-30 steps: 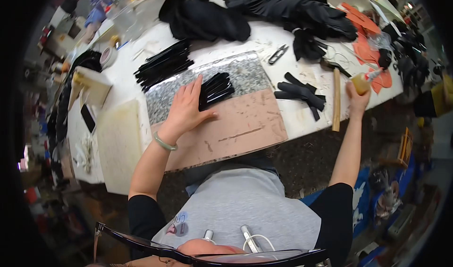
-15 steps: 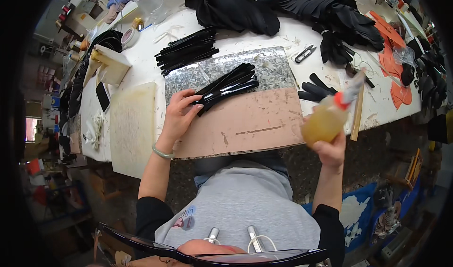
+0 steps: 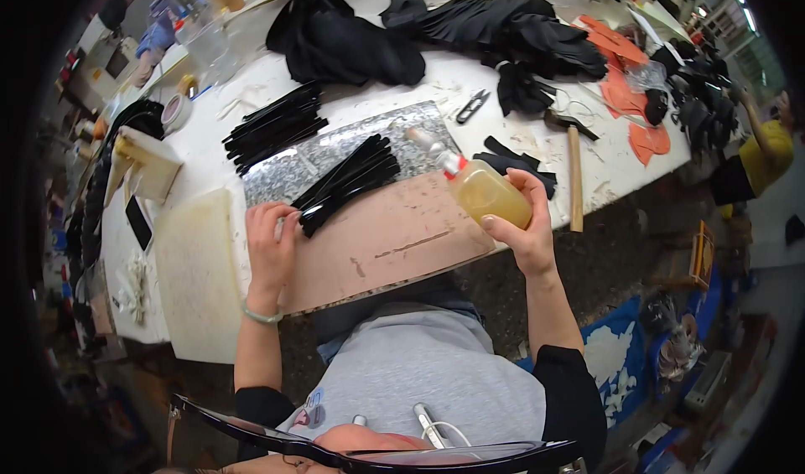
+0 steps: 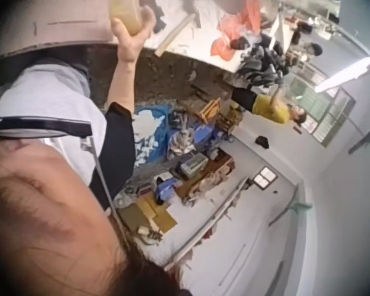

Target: The person applies glue onto black straps using a glue bottle and joins pieces together by hand. They then sort and bundle straps together before applying glue along additional straps and laying them onto a board.

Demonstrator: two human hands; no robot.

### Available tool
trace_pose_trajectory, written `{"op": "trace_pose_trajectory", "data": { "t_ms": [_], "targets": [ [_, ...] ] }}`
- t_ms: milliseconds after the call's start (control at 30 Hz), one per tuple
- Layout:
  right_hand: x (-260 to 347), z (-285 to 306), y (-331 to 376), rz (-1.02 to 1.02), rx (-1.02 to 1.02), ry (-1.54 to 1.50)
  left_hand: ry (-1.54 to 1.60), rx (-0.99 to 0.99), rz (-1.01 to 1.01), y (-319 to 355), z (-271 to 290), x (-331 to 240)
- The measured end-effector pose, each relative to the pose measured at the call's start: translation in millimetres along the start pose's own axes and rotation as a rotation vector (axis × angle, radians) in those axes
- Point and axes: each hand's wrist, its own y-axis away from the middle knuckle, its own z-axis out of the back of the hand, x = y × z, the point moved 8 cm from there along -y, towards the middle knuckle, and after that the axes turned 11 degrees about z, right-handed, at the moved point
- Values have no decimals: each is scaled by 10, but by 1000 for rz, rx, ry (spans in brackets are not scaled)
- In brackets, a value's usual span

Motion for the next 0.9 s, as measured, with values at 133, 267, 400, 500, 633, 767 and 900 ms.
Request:
{"op": "trace_pose_trajectory", "data": {
  "t_ms": [133,267,400,500,633,767,900],
  "targets": [
    [82,241,-18,35,9,86,104,52,194,140,120,-137],
    [403,398,-69,303,-155,-419,577,350,579,533,-243,-158],
    [285,221,-81,143,262,-686,578,503,681,893,-495,-153],
    [-5,239,59,101,56,-616,457,500,723,957,-435,-174],
    [-15,126,78,181,-4,-596,506,446,713,997,-404,-165],
    [73,187,24,306,-91,-679,565,451,714,1050,-362,-126],
    [308,116,-94,335,75,-910,678,466,872,1289,-359,-133]
  ]
}}
